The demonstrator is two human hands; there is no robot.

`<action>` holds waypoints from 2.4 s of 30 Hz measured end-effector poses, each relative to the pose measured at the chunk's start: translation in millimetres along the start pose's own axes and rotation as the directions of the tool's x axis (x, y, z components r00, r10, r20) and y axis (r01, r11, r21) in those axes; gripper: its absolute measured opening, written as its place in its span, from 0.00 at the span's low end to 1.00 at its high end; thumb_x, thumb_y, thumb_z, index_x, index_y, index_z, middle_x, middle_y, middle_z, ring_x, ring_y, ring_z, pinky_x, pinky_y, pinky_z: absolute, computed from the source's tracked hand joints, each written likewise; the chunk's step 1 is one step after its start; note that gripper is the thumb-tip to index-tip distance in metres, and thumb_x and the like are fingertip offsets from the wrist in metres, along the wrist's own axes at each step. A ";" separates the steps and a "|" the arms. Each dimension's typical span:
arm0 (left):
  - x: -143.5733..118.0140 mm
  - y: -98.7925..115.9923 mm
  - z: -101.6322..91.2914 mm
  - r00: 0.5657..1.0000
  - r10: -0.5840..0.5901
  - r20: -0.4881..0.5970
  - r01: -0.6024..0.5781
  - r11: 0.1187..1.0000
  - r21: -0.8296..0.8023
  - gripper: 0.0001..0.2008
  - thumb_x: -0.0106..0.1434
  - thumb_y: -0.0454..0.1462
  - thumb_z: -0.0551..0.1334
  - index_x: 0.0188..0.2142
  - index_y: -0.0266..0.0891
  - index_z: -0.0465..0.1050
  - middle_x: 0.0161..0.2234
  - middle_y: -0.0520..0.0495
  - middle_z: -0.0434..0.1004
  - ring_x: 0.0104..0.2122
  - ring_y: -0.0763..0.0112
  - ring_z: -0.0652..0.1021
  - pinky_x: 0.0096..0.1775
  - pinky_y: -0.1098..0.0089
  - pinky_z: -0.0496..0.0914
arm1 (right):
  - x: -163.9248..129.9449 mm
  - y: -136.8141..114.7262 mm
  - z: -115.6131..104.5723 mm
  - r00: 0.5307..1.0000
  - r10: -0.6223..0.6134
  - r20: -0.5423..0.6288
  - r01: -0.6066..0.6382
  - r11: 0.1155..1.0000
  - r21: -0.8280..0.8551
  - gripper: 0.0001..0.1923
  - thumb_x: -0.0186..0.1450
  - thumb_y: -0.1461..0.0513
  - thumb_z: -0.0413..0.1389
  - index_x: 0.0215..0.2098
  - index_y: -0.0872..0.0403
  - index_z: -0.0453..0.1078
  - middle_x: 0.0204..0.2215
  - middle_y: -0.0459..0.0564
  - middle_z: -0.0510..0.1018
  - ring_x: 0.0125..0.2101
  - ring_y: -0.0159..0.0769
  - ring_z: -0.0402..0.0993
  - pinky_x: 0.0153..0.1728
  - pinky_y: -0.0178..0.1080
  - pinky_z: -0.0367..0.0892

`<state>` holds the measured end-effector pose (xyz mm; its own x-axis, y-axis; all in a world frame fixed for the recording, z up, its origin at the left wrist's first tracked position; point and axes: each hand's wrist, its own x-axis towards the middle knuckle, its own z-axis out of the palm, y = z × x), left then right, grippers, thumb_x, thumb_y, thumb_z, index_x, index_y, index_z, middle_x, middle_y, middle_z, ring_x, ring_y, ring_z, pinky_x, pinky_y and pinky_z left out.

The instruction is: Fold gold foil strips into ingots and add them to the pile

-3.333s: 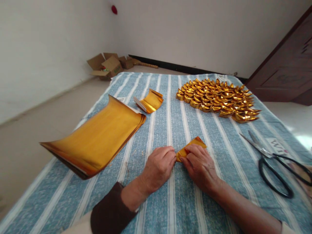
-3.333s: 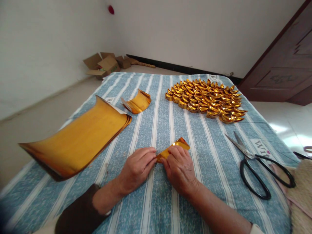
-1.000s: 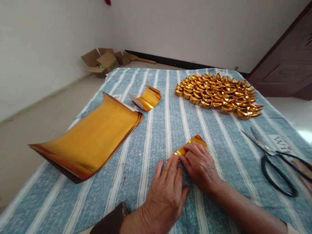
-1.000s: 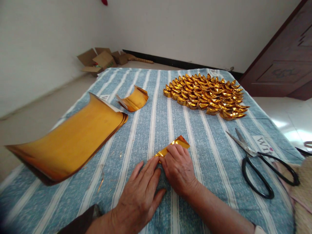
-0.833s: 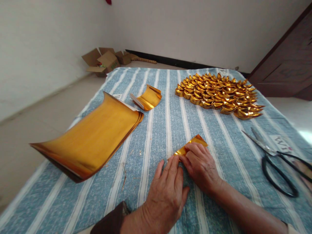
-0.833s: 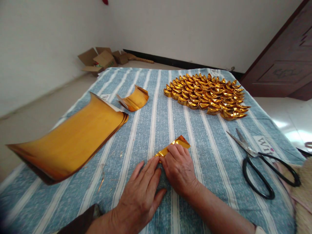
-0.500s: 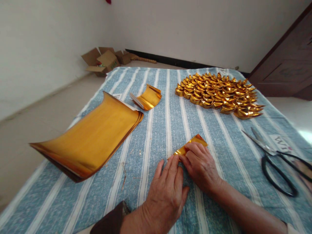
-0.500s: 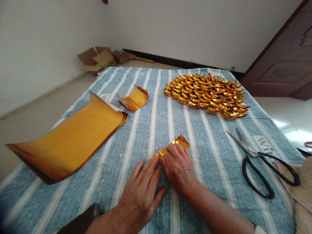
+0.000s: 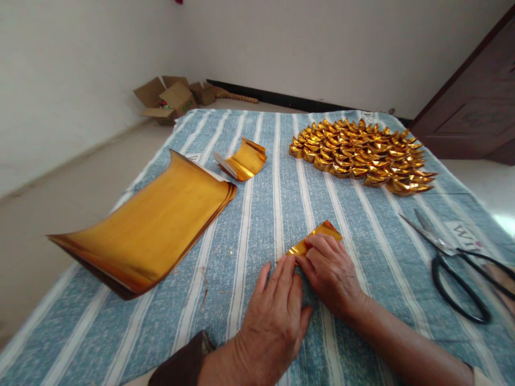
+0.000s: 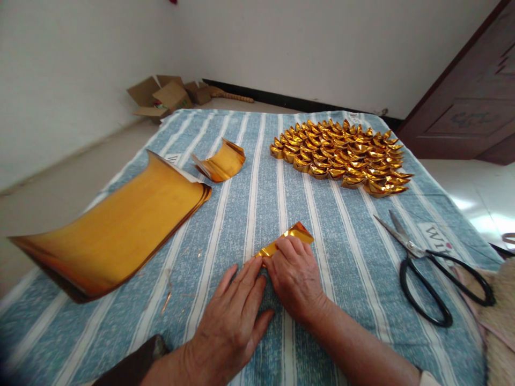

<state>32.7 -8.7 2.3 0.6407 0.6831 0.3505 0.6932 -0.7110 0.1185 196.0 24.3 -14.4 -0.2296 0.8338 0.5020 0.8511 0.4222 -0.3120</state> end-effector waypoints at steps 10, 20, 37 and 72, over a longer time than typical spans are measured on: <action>-2.0 1.3 1.7 1.000 -0.001 0.002 0.001 1.000 0.020 0.20 0.71 0.38 0.50 0.53 0.24 0.68 0.55 0.26 0.72 0.56 0.47 0.73 0.53 0.49 0.69 | -0.4 0.8 1.0 1.000 0.000 -0.004 0.000 1.000 -0.003 0.16 0.72 0.63 0.50 0.25 0.54 0.68 0.36 0.53 0.76 0.40 0.40 0.69 0.42 0.44 0.65; -2.5 2.9 2.9 1.000 -0.001 0.025 0.000 0.998 0.056 0.20 0.71 0.38 0.50 0.53 0.25 0.68 0.55 0.26 0.72 0.57 0.47 0.72 0.55 0.49 0.67 | -0.6 0.8 0.7 1.000 -0.009 -0.007 0.009 1.000 -0.012 0.17 0.72 0.63 0.49 0.24 0.53 0.67 0.36 0.52 0.76 0.39 0.40 0.69 0.40 0.44 0.64; -1.0 6.1 -0.5 0.997 -0.013 0.072 0.006 0.995 0.097 0.22 0.72 0.39 0.45 0.54 0.24 0.68 0.57 0.27 0.71 0.58 0.49 0.71 0.55 0.50 0.68 | -2.4 2.2 3.0 0.999 -0.010 -0.032 0.009 0.999 -0.035 0.16 0.71 0.62 0.50 0.25 0.53 0.67 0.35 0.53 0.76 0.36 0.40 0.69 0.38 0.43 0.64; -0.1 2.7 -0.8 0.996 -0.024 0.085 0.024 1.000 0.003 0.19 0.70 0.39 0.52 0.54 0.26 0.67 0.56 0.27 0.71 0.58 0.46 0.70 0.55 0.44 0.65 | -4.5 4.6 5.1 1.000 -0.008 -0.009 0.008 0.999 -0.053 0.16 0.71 0.62 0.50 0.26 0.53 0.69 0.36 0.53 0.76 0.38 0.40 0.69 0.41 0.44 0.65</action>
<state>34.3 -10.8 3.2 0.6496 0.7116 0.2676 0.7091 -0.6940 0.1243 198.6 24.3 -22.2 -0.2324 0.8273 0.5114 0.8732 0.4090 -0.2648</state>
